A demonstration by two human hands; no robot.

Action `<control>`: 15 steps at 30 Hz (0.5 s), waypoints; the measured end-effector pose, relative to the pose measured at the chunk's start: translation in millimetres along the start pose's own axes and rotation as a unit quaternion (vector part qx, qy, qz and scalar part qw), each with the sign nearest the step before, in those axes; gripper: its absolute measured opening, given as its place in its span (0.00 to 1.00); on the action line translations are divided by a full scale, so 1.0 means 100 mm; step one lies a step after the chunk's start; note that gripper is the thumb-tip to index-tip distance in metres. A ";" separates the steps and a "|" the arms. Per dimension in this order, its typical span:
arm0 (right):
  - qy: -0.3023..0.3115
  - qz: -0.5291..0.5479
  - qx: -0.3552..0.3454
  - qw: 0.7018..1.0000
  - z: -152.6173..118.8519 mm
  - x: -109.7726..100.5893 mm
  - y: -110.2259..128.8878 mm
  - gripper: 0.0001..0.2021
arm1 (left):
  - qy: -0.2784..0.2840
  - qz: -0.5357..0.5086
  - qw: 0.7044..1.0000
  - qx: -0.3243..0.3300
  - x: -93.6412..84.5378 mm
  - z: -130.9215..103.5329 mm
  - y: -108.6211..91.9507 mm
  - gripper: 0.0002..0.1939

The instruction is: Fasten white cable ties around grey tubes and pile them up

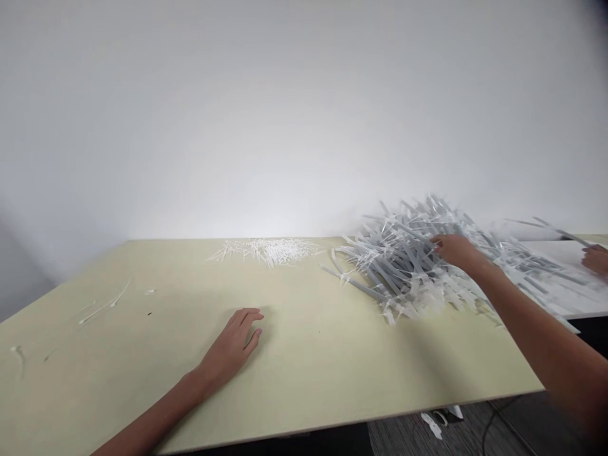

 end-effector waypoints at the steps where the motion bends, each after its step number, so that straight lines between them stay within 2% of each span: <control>1: 0.009 -0.001 0.002 1.000 -0.01 0.02 0.00 0.13 | -0.001 0.000 1.000 0.004 0.00 0.00 0.00 0.14; 8: 0.019 -0.009 0.021 1.000 -0.11 0.00 0.06 0.16 | 0.017 0.007 1.000 0.001 0.03 -0.01 0.00 0.13; 15: -0.053 -0.045 0.042 0.997 -0.31 -0.14 0.12 0.19 | 0.012 0.004 1.000 0.010 0.05 -0.01 0.01 0.13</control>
Point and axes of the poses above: each hand's wrist, its own z-axis towards the middle knuckle, its own x-axis out of the palm, y = z × x, the point moved 2 cm from there along z, towards the middle knuckle, and after that the axes turned 14 degrees about -x, right-handed, at the moved point
